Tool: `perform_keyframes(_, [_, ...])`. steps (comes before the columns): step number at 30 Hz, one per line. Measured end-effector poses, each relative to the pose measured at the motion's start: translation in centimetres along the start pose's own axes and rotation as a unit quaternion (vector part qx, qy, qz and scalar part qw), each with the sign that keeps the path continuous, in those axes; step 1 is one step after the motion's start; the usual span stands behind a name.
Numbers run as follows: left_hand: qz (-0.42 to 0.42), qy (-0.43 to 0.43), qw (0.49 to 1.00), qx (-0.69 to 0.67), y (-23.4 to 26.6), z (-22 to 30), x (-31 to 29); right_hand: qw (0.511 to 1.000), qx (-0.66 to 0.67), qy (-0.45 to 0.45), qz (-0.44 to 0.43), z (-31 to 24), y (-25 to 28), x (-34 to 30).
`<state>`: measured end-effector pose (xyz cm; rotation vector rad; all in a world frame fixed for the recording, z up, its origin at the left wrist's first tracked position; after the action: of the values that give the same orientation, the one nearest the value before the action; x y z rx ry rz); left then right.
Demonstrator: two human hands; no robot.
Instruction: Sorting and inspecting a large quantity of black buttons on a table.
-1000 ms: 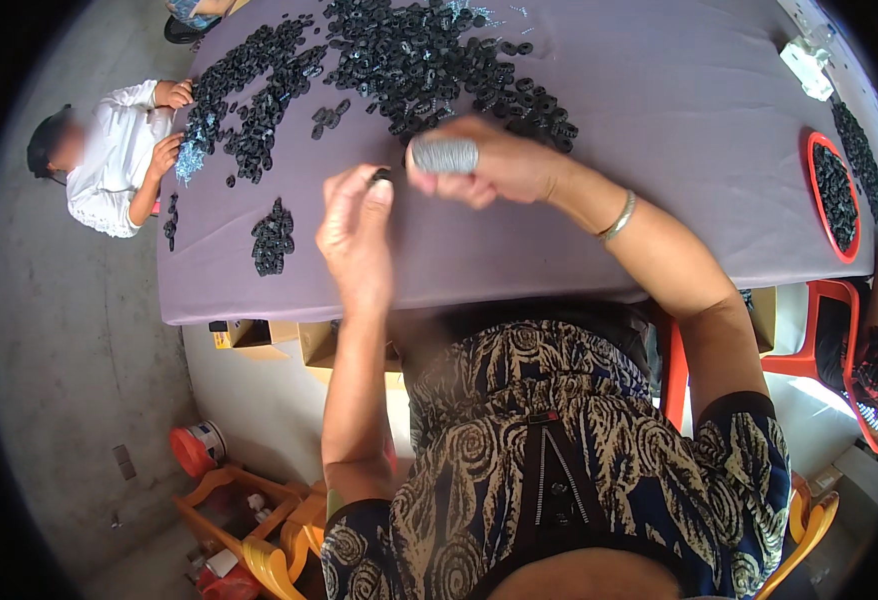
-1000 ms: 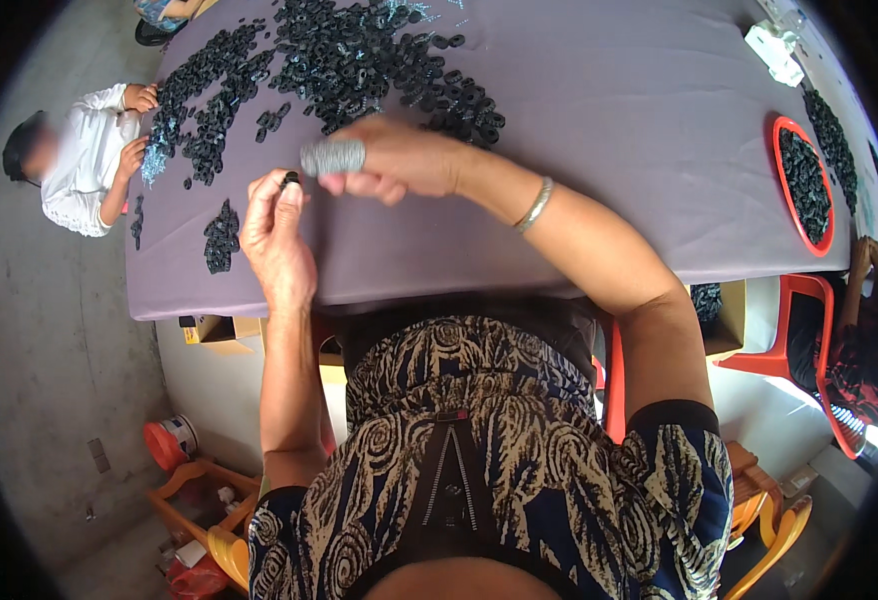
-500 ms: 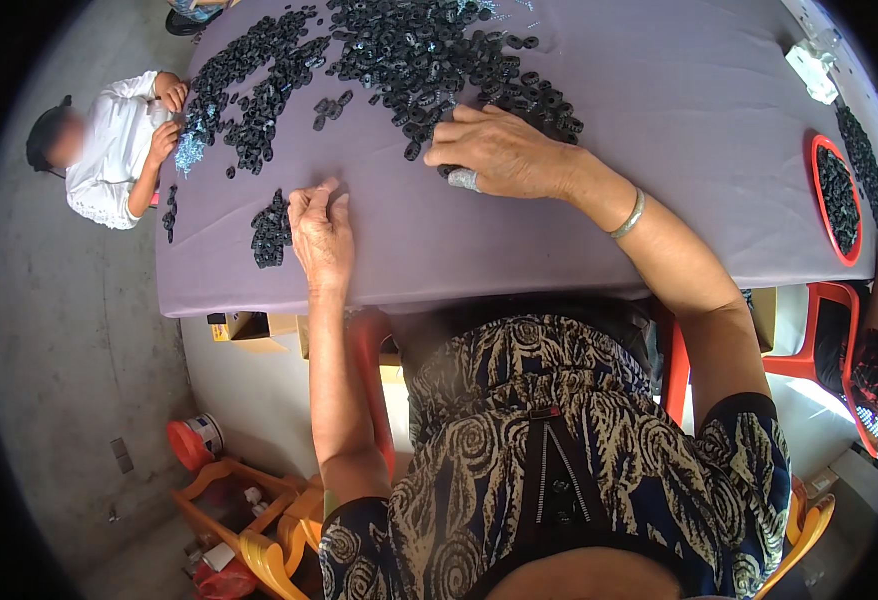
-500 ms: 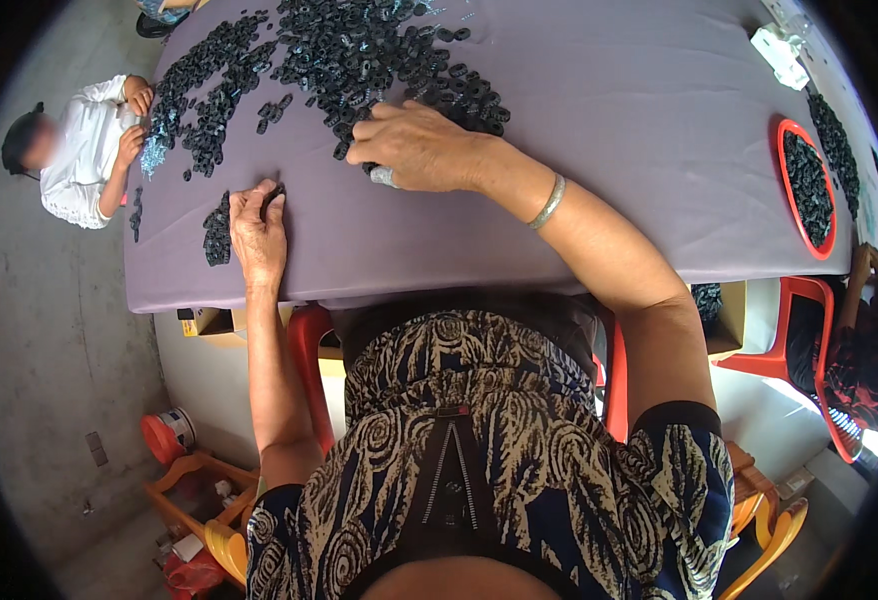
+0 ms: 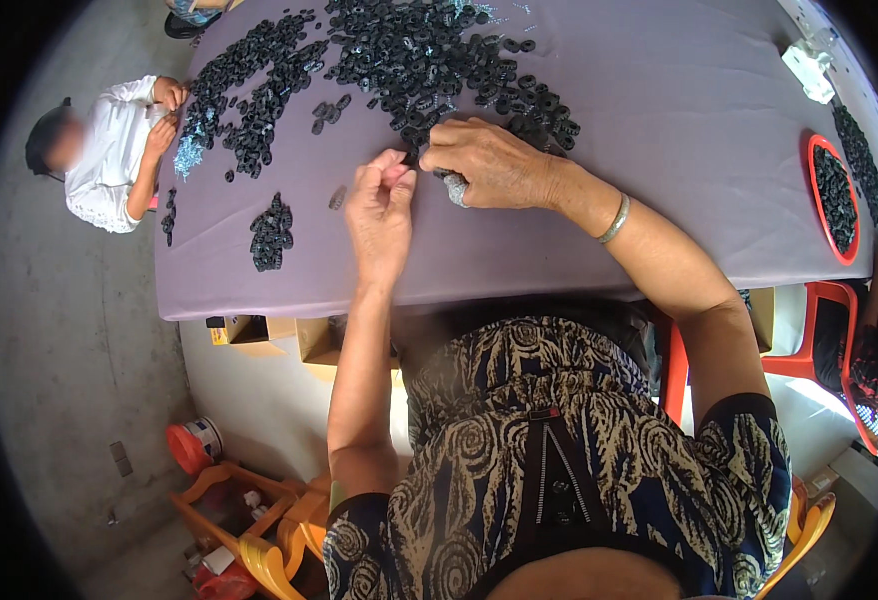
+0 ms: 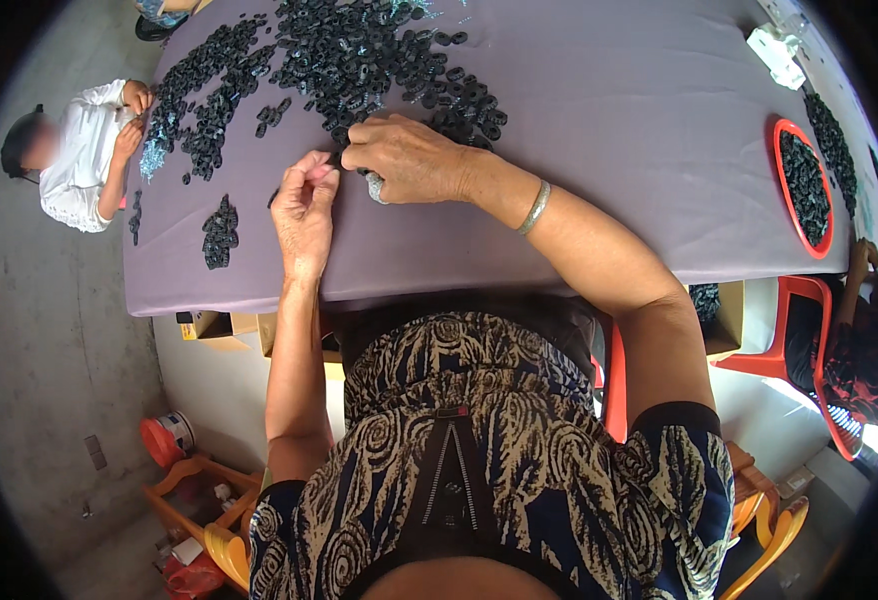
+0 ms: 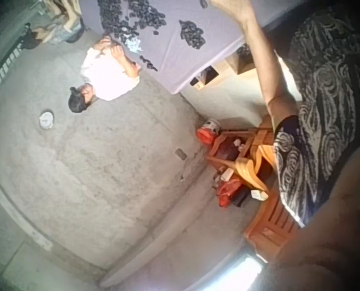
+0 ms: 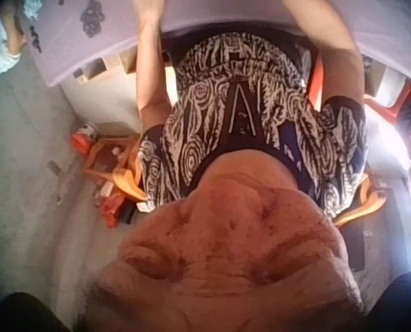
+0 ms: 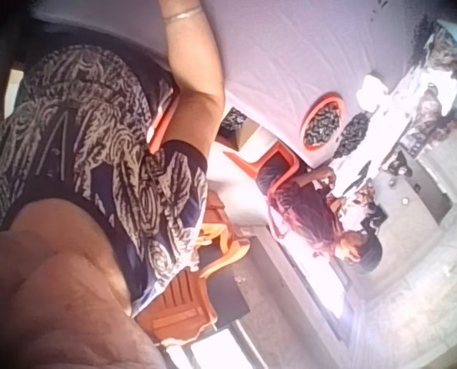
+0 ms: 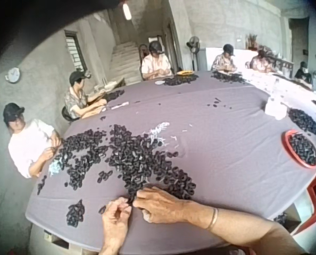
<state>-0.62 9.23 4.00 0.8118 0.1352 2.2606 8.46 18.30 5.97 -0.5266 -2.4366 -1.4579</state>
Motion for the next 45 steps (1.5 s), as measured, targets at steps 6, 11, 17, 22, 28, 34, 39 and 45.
perform_keyframes(6, [-0.058,0.108,0.979,-0.161,-3.3,-1.2,-0.5,0.999,0.045,-0.023,0.003,0.8,-0.1,0.2])
perform_keyframes(11, [-0.068,0.077,0.992,-0.075,-3.5,-2.0,-0.7,1.000,0.003,-0.018,0.006,1.2,-0.3,0.2])
perform_keyframes(17, [-0.017,-0.010,0.995,-0.096,-2.8,-0.9,-0.9,0.986,0.157,-0.044,0.022,0.4,1.7,0.5])
perform_keyframes(22, [-0.013,0.077,0.981,-0.179,-2.9,-1.8,-1.1,0.965,0.244,-0.085,0.041,1.3,1.8,0.7])
perform_keyframes(28, [0.031,0.083,0.974,-0.209,-2.5,-2.1,-1.2,0.985,0.165,-0.056,0.017,0.4,1.6,0.4])
perform_keyframes(34, [0.005,0.075,0.977,-0.199,-2.7,-1.7,-0.9,0.986,0.162,-0.021,0.036,-0.9,1.7,0.3])
perform_keyframes(39, [0.011,0.088,0.981,-0.170,-2.3,-2.2,-0.9,0.980,0.187,-0.048,0.052,0.2,2.1,0.6])
perform_keyframes(45, [-0.012,0.105,0.980,-0.166,-2.5,-2.5,-1.2,0.966,0.184,-0.099,0.151,3.4,4.9,0.7])
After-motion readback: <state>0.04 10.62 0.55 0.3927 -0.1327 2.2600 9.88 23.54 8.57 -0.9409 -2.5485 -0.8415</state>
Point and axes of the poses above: each hand's wrist, its own x-axis towards the middle knuckle, its own y-axis out of the back of the hand, z = x × y, the point moved 9 cm from there along x, towards the middle knuckle, and after that the axes turned 11 degrees about -y, right-handed, at the moved point
